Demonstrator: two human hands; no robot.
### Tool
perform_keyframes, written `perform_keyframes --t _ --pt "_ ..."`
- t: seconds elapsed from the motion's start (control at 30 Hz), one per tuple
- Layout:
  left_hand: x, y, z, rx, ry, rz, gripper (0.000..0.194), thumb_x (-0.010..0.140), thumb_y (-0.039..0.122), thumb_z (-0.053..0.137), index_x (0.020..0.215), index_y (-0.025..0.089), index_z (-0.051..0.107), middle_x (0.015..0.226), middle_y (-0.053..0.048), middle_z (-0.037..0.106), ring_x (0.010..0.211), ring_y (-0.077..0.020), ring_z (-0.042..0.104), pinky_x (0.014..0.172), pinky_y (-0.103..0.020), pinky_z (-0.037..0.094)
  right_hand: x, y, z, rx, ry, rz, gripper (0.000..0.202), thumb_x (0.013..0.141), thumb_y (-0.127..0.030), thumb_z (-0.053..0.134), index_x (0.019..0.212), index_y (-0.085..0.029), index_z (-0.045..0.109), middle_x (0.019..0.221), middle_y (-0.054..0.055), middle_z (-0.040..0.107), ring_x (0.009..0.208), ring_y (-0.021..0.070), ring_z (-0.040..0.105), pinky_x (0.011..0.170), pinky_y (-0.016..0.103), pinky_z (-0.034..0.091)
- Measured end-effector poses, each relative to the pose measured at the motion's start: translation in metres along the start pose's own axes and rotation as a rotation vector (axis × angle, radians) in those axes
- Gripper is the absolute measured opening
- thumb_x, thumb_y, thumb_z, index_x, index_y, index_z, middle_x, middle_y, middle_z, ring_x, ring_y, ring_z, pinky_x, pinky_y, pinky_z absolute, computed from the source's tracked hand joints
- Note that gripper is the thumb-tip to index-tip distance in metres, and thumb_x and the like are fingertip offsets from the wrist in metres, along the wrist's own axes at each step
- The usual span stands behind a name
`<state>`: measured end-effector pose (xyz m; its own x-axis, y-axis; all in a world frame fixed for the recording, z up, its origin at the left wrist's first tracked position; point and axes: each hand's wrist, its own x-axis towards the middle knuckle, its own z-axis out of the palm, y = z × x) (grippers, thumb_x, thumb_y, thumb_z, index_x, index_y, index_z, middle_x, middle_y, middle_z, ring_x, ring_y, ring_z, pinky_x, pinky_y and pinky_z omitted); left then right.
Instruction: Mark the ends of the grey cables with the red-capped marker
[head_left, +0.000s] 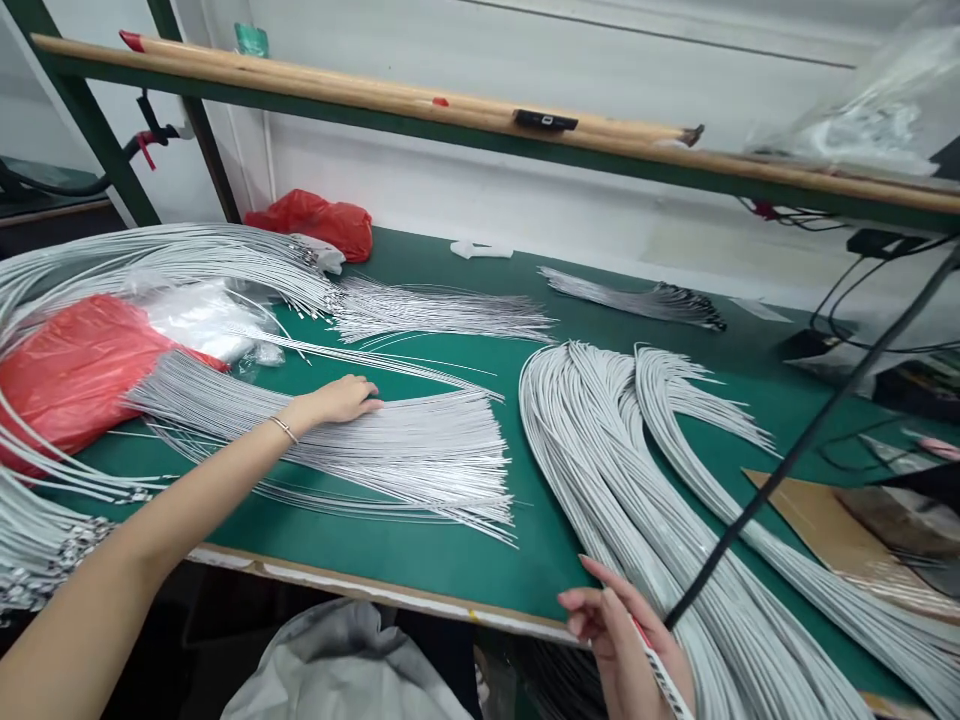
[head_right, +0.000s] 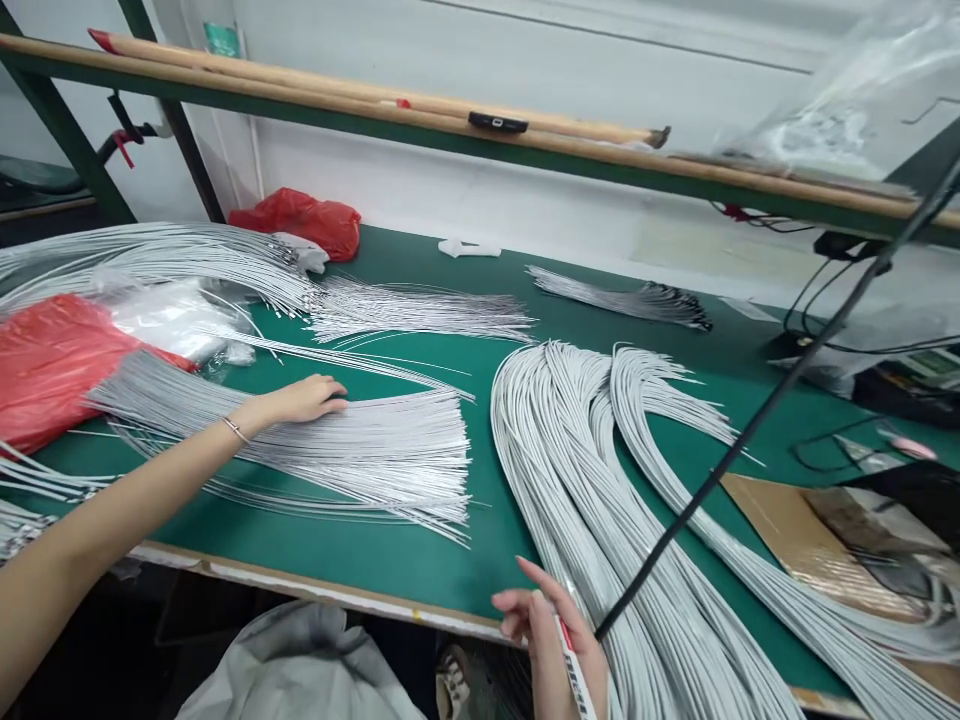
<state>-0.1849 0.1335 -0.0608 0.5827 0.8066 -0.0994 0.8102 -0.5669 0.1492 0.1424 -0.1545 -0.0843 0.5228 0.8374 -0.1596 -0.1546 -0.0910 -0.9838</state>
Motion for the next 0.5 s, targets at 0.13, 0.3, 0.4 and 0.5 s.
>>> perform_keyframes --t 0.13,0.3,0.4,0.5 --pt "-0.001 0.011 0.008 -0.024 -0.029 -0.016 0.045 0.093 0.048 0.039 0.114 0.013 0.059 0.112 -0.016 0.061 0.105 -0.0279 0.054 0.087 -0.034 0.040 -0.019 -0.002 0.005 -0.058 0.013 -0.075 0.040 0.078 -0.050 0.068 0.100 -0.017 0.068 0.067 0.005 0.069 0.052 0.0144 0.055 0.048 0.027 0.046" --pt "-0.005 0.026 0.011 -0.072 -0.073 0.024 0.038 0.094 0.044 0.036 0.106 0.015 0.057 0.101 -0.012 0.064 0.092 -0.0237 0.057 0.078 -0.031 0.041 -0.034 0.002 -0.001 -0.150 -0.025 -0.151 0.035 0.083 -0.046 0.063 0.103 -0.018 0.067 0.072 0.005 0.071 0.054 0.0151 0.058 0.052 0.028 0.050" --pt "-0.018 0.038 0.011 -0.070 -0.075 0.048 0.039 0.096 0.042 0.029 0.104 0.015 0.056 0.099 -0.013 0.062 0.091 -0.0252 0.056 0.076 -0.032 0.040 -0.036 0.007 -0.008 -0.200 -0.075 -0.183 0.031 0.086 -0.043 0.061 0.104 -0.018 0.067 0.074 0.005 0.072 0.056 0.0150 0.060 0.054 0.027 0.052" --pt "-0.032 0.047 0.009 -0.063 -0.090 0.066 0.040 0.097 0.042 0.025 0.101 0.016 0.056 0.097 -0.012 0.061 0.090 -0.0251 0.055 0.076 -0.033 0.039 -0.034 0.012 -0.013 -0.257 -0.152 -0.222 0.031 0.087 -0.042 0.060 0.104 -0.018 0.066 0.073 0.006 0.072 0.056 0.0153 0.062 0.054 0.027 0.053"
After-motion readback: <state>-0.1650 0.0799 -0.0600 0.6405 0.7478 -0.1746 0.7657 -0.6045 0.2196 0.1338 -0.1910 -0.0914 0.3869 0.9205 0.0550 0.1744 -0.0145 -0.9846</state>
